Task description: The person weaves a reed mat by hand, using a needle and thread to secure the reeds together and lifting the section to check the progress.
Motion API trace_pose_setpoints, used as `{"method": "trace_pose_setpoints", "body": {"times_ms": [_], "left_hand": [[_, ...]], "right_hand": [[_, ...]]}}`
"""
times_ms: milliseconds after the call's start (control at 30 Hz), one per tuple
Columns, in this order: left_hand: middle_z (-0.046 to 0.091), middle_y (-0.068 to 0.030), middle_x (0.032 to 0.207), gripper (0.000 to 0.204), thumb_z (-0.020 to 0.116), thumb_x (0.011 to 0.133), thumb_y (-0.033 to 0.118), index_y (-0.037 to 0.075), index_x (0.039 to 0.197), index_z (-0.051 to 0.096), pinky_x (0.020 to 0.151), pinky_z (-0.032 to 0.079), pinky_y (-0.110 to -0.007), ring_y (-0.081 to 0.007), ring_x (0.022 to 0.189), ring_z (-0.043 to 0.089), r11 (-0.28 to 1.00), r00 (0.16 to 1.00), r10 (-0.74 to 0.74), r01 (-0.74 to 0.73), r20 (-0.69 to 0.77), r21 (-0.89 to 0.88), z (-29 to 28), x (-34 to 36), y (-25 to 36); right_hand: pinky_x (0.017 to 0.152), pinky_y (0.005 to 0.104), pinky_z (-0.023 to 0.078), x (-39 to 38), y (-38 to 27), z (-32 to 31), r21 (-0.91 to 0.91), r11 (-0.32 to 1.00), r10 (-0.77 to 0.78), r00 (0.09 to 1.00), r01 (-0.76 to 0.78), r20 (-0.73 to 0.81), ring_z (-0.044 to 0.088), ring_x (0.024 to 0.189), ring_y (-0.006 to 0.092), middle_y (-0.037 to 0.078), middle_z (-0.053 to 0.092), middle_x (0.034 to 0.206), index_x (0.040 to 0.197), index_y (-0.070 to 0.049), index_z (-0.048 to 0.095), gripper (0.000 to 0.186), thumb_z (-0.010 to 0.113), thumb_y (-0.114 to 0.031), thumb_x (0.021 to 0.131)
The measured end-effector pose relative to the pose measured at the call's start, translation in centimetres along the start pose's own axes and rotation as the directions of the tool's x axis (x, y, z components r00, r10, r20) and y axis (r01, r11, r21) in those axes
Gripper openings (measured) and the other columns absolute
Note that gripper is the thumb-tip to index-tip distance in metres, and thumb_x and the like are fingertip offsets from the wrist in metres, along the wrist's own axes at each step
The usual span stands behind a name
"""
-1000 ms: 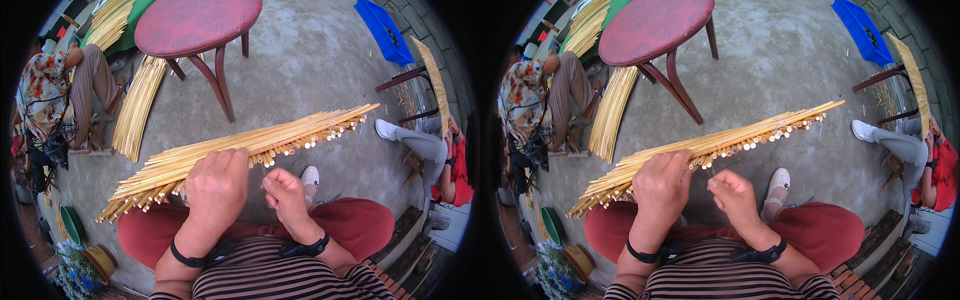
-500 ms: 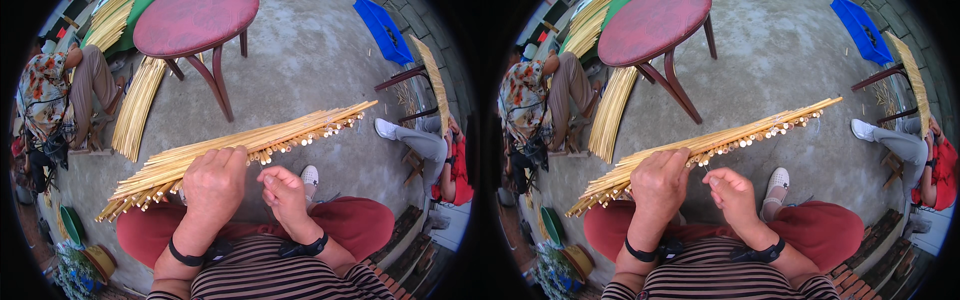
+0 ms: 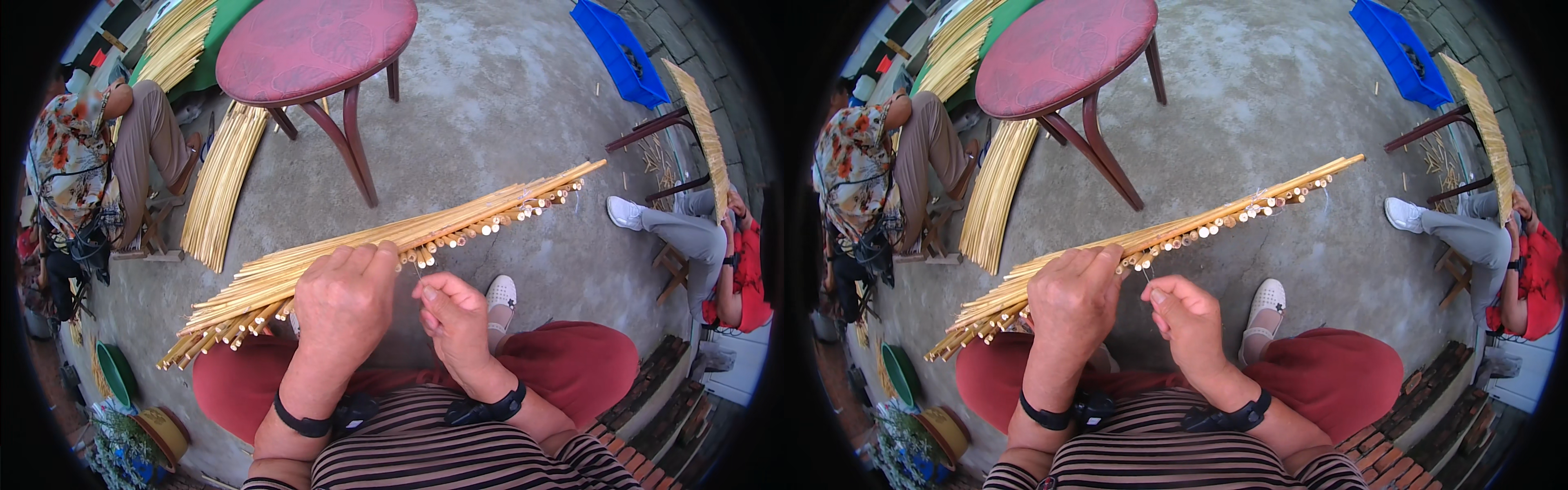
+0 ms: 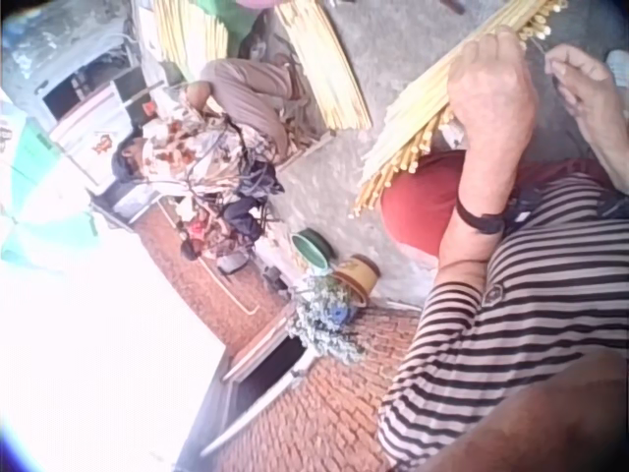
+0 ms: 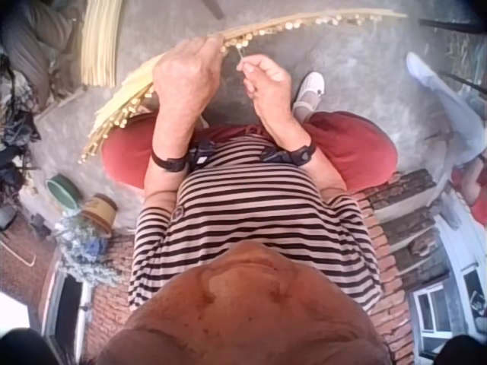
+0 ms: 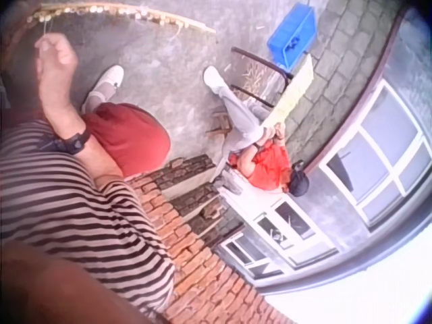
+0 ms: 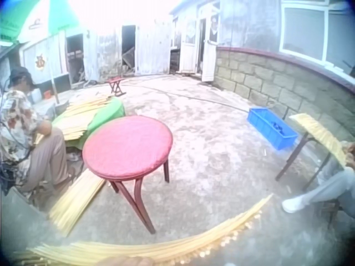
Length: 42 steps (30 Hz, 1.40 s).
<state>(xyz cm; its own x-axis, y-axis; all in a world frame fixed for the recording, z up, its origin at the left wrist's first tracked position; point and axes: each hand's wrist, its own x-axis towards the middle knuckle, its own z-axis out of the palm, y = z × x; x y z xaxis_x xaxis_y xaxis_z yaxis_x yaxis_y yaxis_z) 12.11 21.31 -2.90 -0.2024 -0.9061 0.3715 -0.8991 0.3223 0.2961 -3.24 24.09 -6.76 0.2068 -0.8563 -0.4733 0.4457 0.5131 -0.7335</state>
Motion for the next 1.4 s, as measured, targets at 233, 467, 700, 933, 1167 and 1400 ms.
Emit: {"method": "trace_pose_setpoints", "body": {"times_ms": [233, 467, 700, 933, 1167, 1400], "left_hand": [[0.065, -0.0071, 0.076, 0.028, 0.078, 0.069, 0.012, 0.006, 0.094, 0.067, 0.060, 0.050, -0.037, -0.0251, 0.069, 0.064, 0.998, 0.997, -0.058, 0.057, 0.047, 0.034, -0.3, 0.3, 0.3], [0.064, -0.0053, 0.073, 0.034, 0.079, 0.073, 0.034, 0.010, 0.096, 0.069, 0.057, 0.048, -0.038, -0.0256, 0.065, 0.063, 0.993, 0.996, -0.079, 0.082, -0.035, 0.080, -0.1, 2.1, 0.1], [0.059, -0.0040, 0.065, 0.028, 0.074, 0.078, 0.039, 0.013, 0.083, 0.067, 0.054, 0.049, -0.038, -0.0250, 0.061, 0.063, 0.979, 0.995, 0.015, -0.034, 0.096, 0.199, 0.3, 2.8, 0.4], [0.057, -0.0024, 0.063, 0.024, 0.072, 0.081, 0.036, 0.014, 0.078, 0.064, 0.055, 0.049, -0.038, -0.0231, 0.061, 0.063, 0.968, 0.992, 0.124, -0.124, 0.012, 0.217, 0.3, 0.9, 2.6], [0.060, -0.0042, 0.062, 0.032, 0.070, 0.083, 0.039, 0.012, 0.069, 0.062, 0.054, 0.050, -0.038, -0.0252, 0.056, 0.063, 0.980, 0.992, 0.093, -0.077, -0.080, 0.183, -2.1, 0.6, 5.3], [0.062, -0.0073, 0.064, 0.037, 0.068, 0.089, 0.035, 0.007, 0.066, 0.063, 0.050, 0.045, -0.035, -0.0217, 0.051, 0.060, 0.975, 0.938, -0.220, 0.208, -0.268, -0.074, -9.1, 2.7, 5.9]], "right_hand": [[0.045, 0.0183, 0.027, 0.8, -0.6, -0.5, -0.020, 1.000, -0.003, 0.997, 0.005, 0.078, 0.039, 0.053, 0.0025, -0.004, 0.049, 0.068, 0.096, -0.001, 0.061, 0.015, 0.058, -0.015, 0.098], [0.044, 0.0177, 0.027, 1.8, -1.4, 0.8, -0.049, 0.998, -0.042, 0.995, 0.047, 0.086, 0.041, 0.055, 0.0013, -0.006, 0.047, 0.068, 0.096, -0.005, 0.060, 0.012, 0.055, -0.015, 0.098], [0.043, 0.0188, 0.024, 1.0, -0.9, 0.2, -0.056, 0.998, 0.009, 0.995, -0.004, 0.098, 0.036, 0.051, 0.0021, -0.004, 0.047, 0.065, 0.093, -0.006, 0.058, 0.011, 0.052, -0.014, 0.098], [0.042, 0.0196, 0.021, -1.4, -0.6, -1.5, -0.073, 0.997, -0.004, 0.998, 0.008, 0.058, 0.032, 0.047, 0.0022, -0.004, 0.046, 0.062, 0.091, -0.006, 0.057, 0.011, 0.052, -0.013, 0.098], [0.041, 0.0203, 0.022, -4.5, -3.0, -1.6, -0.162, 0.979, -0.108, 0.990, 0.122, 0.089, 0.031, 0.047, 0.0026, -0.004, 0.045, 0.060, 0.085, -0.007, 0.056, 0.013, 0.052, -0.012, 0.097], [0.049, 0.0178, 0.034, -8.9, -8.4, 1.1, -0.139, 0.918, -0.317, 0.897, 0.372, 0.310, 0.045, 0.058, 0.0039, 0.001, 0.059, 0.077, 0.113, -0.004, 0.057, 0.029, 0.062, -0.027, 0.096]]}}
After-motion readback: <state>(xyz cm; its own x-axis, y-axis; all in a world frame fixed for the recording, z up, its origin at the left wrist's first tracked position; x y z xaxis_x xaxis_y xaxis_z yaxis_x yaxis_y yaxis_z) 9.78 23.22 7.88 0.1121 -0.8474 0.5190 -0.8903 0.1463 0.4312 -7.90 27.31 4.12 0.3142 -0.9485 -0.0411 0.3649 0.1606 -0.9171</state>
